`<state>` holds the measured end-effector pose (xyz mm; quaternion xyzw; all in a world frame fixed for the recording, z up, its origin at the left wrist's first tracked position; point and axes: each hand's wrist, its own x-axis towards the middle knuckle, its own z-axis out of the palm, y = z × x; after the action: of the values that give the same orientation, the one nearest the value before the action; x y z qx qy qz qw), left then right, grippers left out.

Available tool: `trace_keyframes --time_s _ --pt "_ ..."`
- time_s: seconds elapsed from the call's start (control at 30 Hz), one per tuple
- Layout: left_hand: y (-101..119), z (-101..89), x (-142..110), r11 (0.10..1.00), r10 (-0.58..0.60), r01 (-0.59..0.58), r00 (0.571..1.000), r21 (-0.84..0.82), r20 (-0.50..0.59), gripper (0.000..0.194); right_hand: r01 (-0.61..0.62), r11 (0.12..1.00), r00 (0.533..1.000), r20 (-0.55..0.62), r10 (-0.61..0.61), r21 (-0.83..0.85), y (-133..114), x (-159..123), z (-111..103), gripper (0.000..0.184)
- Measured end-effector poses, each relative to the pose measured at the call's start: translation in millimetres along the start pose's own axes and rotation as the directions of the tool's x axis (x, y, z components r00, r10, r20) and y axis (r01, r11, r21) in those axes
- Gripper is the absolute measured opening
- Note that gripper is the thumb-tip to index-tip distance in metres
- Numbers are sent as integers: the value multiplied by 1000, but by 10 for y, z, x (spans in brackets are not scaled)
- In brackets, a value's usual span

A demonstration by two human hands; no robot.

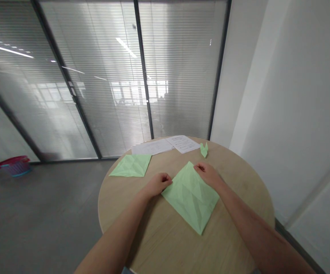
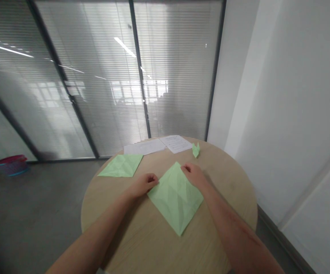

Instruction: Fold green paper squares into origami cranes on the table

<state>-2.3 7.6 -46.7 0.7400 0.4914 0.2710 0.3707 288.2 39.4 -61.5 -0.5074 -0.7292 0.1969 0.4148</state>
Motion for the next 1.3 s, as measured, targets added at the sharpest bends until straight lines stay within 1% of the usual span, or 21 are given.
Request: trace_keyframes --time_s 0.07,0.13,0.3,0.43,0.67,0.83,1.03,1.3 --pt "5 -3 10 998 29 -27 999 48 -36 31 4 1000 1000 -1 -4 7 6 1 11 35" --pt "15 -6 13 995 48 -43 998 87 -50 28 10 1000 1000 -4 -10 12 18 5 21 35" --pt "44 -8 -14 989 58 -53 998 137 -27 29 10 1000 1000 -26 -9 13 68 21 18 37" --pt "69 -19 -39 988 63 -66 998 141 26 33 7 1000 999 -33 -7 14 91 30 6 38" --pt "86 -49 -39 989 77 -83 996 123 54 37 0 1000 999 -38 1 15 93 26 6 38" --pt "116 -78 -65 990 65 -74 995 121 81 30 -5 1000 999 -41 5 8 115 33 -8 37" --pt "108 -93 -57 989 45 -52 998 138 53 23 -11 1000 999 -48 12 7 103 30 -17 36" --pt "70 -81 -52 986 54 -64 996 152 69 20 -36 999 995 -90 38 22 82 30 -53 37"
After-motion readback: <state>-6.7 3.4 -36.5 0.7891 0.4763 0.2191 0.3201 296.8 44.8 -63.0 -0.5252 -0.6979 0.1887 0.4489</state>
